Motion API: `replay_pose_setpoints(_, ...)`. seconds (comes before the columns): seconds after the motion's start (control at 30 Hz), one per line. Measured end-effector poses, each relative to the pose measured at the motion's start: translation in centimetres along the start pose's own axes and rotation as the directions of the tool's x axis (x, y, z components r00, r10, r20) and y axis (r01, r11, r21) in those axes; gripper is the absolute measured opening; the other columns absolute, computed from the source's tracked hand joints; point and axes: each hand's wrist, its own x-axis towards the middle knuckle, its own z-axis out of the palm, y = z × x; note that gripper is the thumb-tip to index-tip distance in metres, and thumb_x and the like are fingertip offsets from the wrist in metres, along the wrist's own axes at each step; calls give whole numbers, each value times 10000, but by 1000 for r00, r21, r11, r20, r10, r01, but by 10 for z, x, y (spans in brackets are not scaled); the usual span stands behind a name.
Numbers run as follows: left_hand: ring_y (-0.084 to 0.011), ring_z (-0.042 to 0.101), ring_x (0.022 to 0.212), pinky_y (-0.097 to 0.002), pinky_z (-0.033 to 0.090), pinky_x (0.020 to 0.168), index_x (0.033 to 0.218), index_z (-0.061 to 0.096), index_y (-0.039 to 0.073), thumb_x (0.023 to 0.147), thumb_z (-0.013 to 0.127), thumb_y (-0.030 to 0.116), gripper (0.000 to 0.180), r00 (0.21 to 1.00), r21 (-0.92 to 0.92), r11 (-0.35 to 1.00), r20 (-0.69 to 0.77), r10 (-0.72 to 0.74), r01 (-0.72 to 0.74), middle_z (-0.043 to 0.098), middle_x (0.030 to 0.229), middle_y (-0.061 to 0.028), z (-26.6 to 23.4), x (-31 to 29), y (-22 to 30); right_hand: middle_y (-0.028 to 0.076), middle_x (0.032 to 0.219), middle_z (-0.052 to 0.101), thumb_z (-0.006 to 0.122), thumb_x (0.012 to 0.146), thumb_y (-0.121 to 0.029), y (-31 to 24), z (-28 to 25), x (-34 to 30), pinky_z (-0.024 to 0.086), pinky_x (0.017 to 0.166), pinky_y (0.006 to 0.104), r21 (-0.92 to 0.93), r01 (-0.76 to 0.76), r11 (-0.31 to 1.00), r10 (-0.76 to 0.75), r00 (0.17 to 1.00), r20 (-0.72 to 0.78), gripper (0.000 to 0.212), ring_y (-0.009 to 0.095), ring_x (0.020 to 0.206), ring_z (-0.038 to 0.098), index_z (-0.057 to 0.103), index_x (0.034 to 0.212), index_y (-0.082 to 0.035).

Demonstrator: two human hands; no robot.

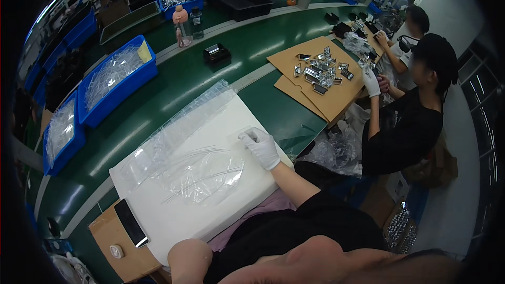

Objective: The person separates plastic film strips on the work surface and applies them to electronic devices by hand.

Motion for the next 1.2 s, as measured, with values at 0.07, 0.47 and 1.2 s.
replay_pose_setpoints(0.07, -173, 516, 1118, -268, 497, 913, 1629, 204, 349, 1079, 463, 146, 641, 994, 137, 991, 107, -14, -1, 554, 1441, -77, -10, 0, 7, -3, 741, 637, 670, 944, -141, -2, 3, 0, 447, 600, 201, -4, 12, 1000, -11, 1000, 13, 129, 72, 628, 517, 713, 901, -27)
replay_pose_setpoints(0.47, -172, 527, 985, -243, 474, 843, 1624, 246, 346, 1085, 423, 134, 606, 982, -259, 960, 179, -63, 108, 506, 1491, -118, -5, 6, -15, -5, 748, 636, 675, 943, -149, -3, 3, -1, 442, 603, 205, 1, -5, 1000, 5, 1000, 17, 133, 77, 630, 516, 700, 892, -29)
replay_pose_setpoints(1.2, -201, 532, 1158, -267, 468, 868, 1559, 287, 238, 1038, 504, 215, 565, 982, -655, 731, 128, -142, 191, 433, 1479, -136, -31, -31, -16, -13, 725, 613, 683, 942, -150, -3, 3, -1, 442, 608, 202, -31, 5, 1000, -4, 1000, 21, 131, 73, 630, 505, 705, 883, -35)
